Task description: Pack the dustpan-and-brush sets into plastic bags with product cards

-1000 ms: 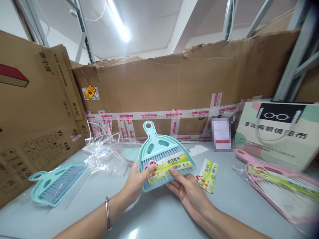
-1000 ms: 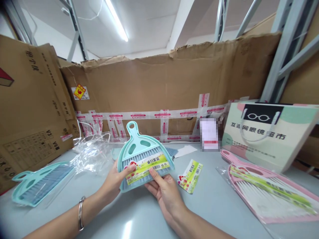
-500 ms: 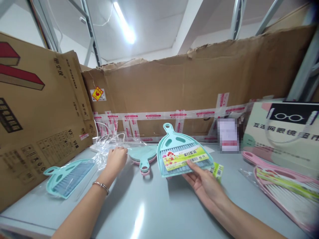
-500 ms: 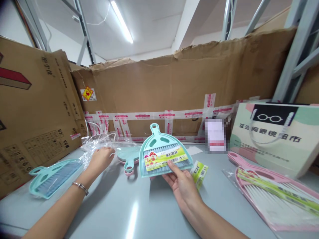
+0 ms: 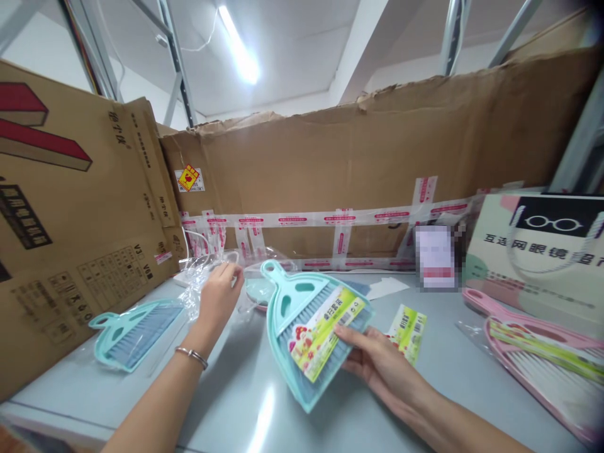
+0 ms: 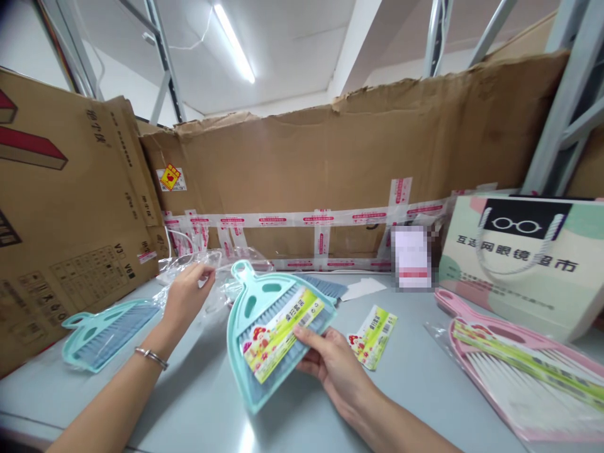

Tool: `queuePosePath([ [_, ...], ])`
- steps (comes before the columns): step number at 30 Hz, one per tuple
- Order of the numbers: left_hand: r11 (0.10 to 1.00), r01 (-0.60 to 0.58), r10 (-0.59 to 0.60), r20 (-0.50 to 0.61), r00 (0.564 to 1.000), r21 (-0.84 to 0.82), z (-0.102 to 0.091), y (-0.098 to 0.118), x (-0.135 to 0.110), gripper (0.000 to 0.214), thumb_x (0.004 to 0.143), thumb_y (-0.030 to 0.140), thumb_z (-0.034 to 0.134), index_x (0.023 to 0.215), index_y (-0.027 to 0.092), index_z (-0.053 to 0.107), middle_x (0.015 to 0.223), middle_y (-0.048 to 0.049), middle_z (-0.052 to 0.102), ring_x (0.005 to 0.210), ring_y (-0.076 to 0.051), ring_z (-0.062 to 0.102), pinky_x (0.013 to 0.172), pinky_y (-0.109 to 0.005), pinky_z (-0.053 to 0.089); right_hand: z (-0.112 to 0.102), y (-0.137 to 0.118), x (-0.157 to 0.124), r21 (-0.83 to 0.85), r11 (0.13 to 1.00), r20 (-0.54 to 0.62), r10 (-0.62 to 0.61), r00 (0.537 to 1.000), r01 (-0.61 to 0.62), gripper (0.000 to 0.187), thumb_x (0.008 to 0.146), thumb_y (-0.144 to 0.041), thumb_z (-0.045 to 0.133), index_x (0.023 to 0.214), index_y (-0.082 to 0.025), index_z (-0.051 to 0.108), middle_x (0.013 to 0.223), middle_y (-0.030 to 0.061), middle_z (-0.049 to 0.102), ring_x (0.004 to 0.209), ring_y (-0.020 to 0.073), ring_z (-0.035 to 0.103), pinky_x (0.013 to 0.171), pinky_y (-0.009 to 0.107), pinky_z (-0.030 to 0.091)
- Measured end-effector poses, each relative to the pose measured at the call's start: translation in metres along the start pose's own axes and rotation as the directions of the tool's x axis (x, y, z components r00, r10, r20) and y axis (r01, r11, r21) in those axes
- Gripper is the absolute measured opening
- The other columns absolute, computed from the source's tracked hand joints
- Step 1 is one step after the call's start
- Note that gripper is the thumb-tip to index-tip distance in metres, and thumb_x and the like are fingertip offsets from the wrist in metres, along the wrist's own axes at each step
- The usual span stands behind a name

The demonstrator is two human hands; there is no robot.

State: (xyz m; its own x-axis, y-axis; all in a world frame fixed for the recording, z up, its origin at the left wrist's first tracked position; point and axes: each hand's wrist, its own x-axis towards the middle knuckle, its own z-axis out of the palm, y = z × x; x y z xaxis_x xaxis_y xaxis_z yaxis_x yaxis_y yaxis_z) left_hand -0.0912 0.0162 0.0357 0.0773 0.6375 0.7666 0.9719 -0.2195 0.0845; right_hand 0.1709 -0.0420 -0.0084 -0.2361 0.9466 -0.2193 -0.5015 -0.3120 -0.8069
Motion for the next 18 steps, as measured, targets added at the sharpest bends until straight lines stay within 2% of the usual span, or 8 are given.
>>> queuePosePath([
  [2,0.997,-0.028,0.026,-0.030,0.999,-0.076,0.001,0.005,-0.002,0.017,0.085,0.021,0.041,0.079,0.018,0.056,0.077,-0.0049,0.059,0.075,-0.018,0.054,0.069,-0.029,0.042,0.002,0.006,-0.002,-0.055,0.998,0.035,0.038,0.999,-0.036,0.029,0.061,-0.026,0.076,0.084,-0.011,0.067,0.084,0.0100,0.071,0.072,0.0205,0.068,0.062,0.027,0.056],
  [5,0.968,-0.150,0.140,-0.063,0.988,-0.202,0.003,0.021,-0.009,0.018,0.086,0.023,0.043,0.080,0.018,0.059,0.076,-0.0049,0.058,0.075,-0.018,0.053,0.070,-0.030,0.043,0.003,0.011,-0.002,-0.070,0.996,0.046,0.062,0.997,-0.059,0.027,0.063,-0.026,0.075,0.084,-0.011,0.067,0.083,0.0103,0.071,0.072,0.0202,0.068,0.064,0.028,0.055],
  [7,0.926,-0.241,0.235,-0.058,0.970,-0.291,0.005,0.034,-0.015,0.017,0.085,0.022,0.045,0.080,0.019,0.061,0.077,-0.0051,0.058,0.076,-0.017,0.053,0.070,-0.030,0.043,0.002,0.011,0.000,-0.036,0.998,0.019,0.050,0.999,-0.049,0.027,0.062,-0.025,0.075,0.084,-0.010,0.067,0.082,0.0101,0.071,0.071,0.0193,0.068,0.063,0.026,0.055],
  [9,0.887,-0.283,0.282,-0.058,0.958,-0.364,0.004,0.045,-0.019,0.016,0.084,0.021,0.048,0.081,0.020,0.063,0.077,-0.0051,0.058,0.075,-0.017,0.053,0.070,-0.030,0.043,0.000,0.008,0.003,0.022,0.999,-0.030,0.028,0.999,-0.027,0.027,0.061,-0.022,0.076,0.083,-0.010,0.066,0.081,0.0093,0.071,0.068,0.0182,0.067,0.060,0.024,0.055],
  [14,0.838,-0.198,0.198,-0.054,0.979,-0.508,-0.001,0.053,-0.021,0.014,0.082,0.023,0.054,0.079,0.023,0.067,0.076,-0.0041,0.056,0.073,-0.016,0.052,0.067,-0.030,0.043,-0.003,-0.001,0.008,0.141,0.990,-0.120,-0.005,0.993,0.023,0.027,0.059,-0.019,0.077,0.083,-0.012,0.065,0.079,0.0070,0.072,0.068,0.0166,0.067,0.060,0.022,0.055],
  [18,0.778,-0.208,0.247,-0.016,0.969,-0.593,0.000,0.055,-0.022,0.015,0.081,0.022,0.055,0.080,0.025,0.069,0.080,-0.0042,0.056,0.079,-0.017,0.052,0.071,-0.032,0.044,-0.001,0.002,0.006,0.073,0.997,-0.051,0.015,0.999,-0.012,0.030,0.060,-0.020,0.077,0.086,-0.011,0.064,0.081,0.0091,0.071,0.069,0.0187,0.068,0.059,0.024,0.055],
])
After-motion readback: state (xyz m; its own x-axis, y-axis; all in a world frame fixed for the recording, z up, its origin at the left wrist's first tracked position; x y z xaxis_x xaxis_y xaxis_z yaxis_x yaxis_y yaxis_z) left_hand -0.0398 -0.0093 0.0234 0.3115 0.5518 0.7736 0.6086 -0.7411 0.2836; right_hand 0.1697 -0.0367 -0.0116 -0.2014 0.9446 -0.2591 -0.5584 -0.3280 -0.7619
